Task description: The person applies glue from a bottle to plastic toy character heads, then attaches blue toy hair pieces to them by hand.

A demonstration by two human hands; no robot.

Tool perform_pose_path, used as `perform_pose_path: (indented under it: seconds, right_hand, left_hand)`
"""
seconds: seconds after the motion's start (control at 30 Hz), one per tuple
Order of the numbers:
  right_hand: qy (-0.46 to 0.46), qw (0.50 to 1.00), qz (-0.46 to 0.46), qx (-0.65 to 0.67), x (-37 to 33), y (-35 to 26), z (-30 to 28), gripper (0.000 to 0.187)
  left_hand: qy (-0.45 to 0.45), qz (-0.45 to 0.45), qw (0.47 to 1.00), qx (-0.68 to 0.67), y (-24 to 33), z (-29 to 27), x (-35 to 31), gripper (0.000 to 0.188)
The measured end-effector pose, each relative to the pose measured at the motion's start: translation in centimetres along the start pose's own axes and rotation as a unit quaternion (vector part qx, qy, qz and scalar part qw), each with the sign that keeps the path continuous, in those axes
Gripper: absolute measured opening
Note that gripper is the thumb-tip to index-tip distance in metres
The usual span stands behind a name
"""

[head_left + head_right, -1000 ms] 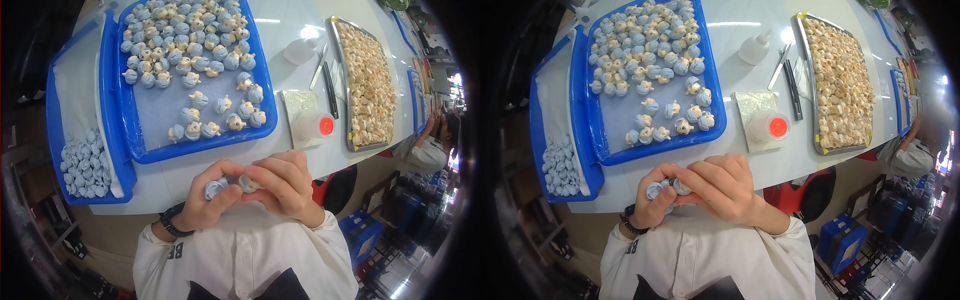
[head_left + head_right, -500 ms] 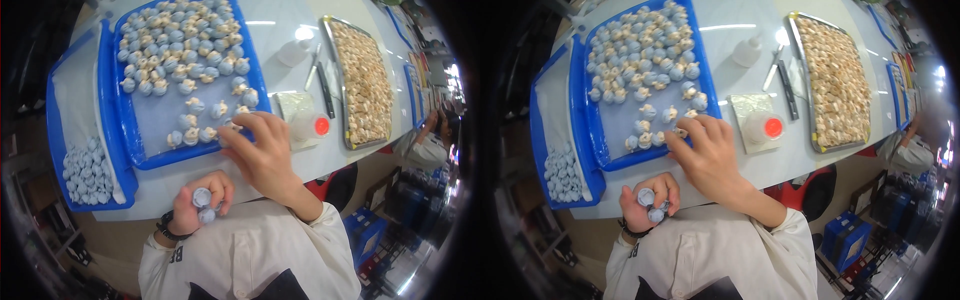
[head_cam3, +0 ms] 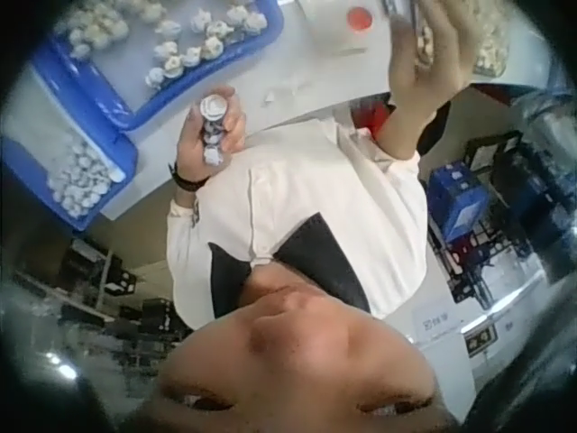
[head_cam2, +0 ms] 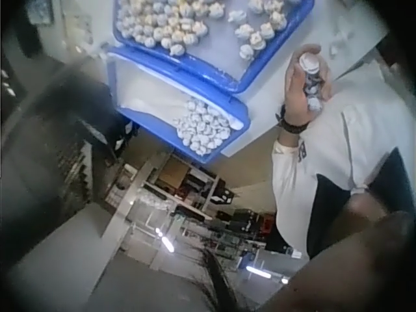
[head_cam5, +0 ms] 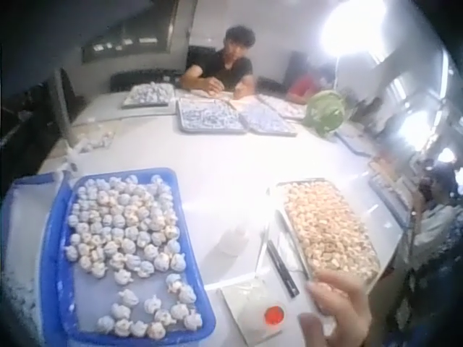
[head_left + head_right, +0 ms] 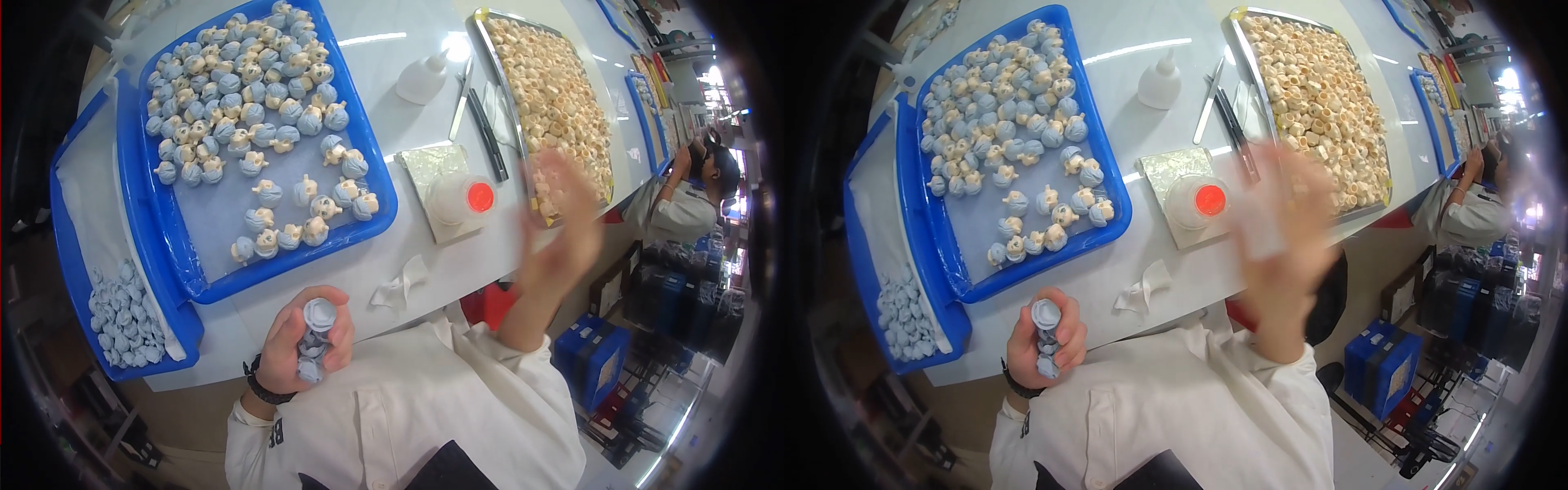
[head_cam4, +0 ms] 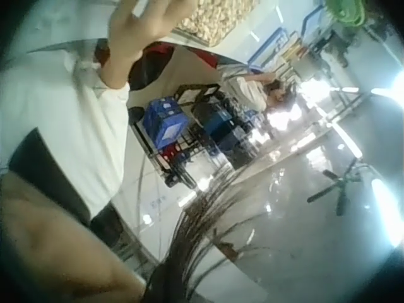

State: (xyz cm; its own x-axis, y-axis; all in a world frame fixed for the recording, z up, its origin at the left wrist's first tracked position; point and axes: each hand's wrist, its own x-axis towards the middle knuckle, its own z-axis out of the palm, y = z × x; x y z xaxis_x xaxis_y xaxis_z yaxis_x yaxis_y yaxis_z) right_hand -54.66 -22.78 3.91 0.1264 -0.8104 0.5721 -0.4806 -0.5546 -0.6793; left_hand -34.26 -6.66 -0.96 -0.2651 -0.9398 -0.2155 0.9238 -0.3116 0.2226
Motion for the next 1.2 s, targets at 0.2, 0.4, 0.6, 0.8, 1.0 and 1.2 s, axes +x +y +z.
perform_pose_path:
  seconds: [0.2,0.4,0.6,0.8,1.0,1.2]
  right_hand:
    - [-0.086,0.930,-0.034,-0.355,8.8,11.9,-5.1,0.022]
    - [-0.154,0.879,-0.145,-0.428,9.7,13.6,-2.8,0.020]
    - [-0.063,0.993,-0.043,-0.086,6.9,6.7,-3.6,0.017]
    - [-0.298,0.917,-0.097,0.248,0.4,-1.4,-2.0,0.031]
    - [-0.374,0.904,-0.065,0.197,-1.6,-2.1,-0.3,0.039]
    - [-0.110,0.993,-0.001,0.033,-1.3,-1.1,-1.7,0.029]
  left_hand:
    - [-0.003,-0.020,0.998,0.058,0.4,0.3,0.1,0.055]
    - [-0.012,0.000,0.999,0.051,0.1,0.3,0.4,0.048]
    - [0.022,0.027,0.996,0.080,0.2,0.5,0.5,0.039]
    - [0.019,0.008,0.992,0.124,0.1,0.5,0.6,0.038]
    - [0.081,-0.014,0.972,0.222,0.9,1.1,0.0,0.040]
    - [0.083,-0.005,0.963,0.256,0.8,1.3,0.2,0.036]
